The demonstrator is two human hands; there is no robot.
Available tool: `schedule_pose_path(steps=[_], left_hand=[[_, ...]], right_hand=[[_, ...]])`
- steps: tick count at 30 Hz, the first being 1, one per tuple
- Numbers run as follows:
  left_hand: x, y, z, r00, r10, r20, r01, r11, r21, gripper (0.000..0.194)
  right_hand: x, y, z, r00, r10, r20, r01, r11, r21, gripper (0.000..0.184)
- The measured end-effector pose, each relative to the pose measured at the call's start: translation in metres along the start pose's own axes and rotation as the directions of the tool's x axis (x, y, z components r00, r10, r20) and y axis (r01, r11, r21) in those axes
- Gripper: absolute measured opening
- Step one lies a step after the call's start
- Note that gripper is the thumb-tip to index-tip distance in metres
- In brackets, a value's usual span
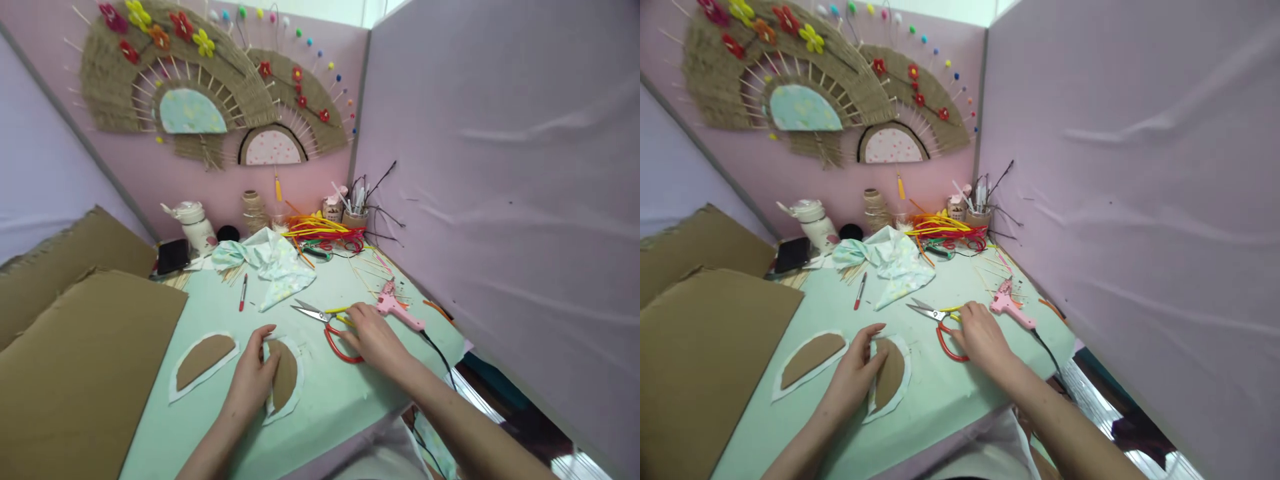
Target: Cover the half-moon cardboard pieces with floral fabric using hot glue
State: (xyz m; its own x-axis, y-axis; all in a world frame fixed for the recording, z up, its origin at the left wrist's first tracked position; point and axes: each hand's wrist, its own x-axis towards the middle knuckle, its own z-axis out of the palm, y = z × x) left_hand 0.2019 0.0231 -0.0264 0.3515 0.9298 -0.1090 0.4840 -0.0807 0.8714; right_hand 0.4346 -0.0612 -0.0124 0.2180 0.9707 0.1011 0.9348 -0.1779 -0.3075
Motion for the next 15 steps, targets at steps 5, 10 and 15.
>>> schedule_pose_path(steps=[5,10,15], left_hand=[[0.0,0.001,-0.002,0.981,0.183,-0.067,-0.179,0.982,0.063,0.041],[0.025,0.045,-0.008,0.913,0.405,-0.037,-0.385,0.891,0.24,0.036],[0.111,0.117,0.012,0.837,0.545,0.052,-0.534,0.79,0.301,0.021]], right_hand=[[-0.002,0.054,-0.015,0.976,0.124,-0.177,-0.142,0.985,-0.094,0.028],[-0.01,0.093,-0.014,0.948,0.253,-0.193,-0.289,0.939,-0.186,0.039],[-0.011,0.096,0.002,0.947,0.262,-0.187,-0.292,0.943,-0.157,0.039]])
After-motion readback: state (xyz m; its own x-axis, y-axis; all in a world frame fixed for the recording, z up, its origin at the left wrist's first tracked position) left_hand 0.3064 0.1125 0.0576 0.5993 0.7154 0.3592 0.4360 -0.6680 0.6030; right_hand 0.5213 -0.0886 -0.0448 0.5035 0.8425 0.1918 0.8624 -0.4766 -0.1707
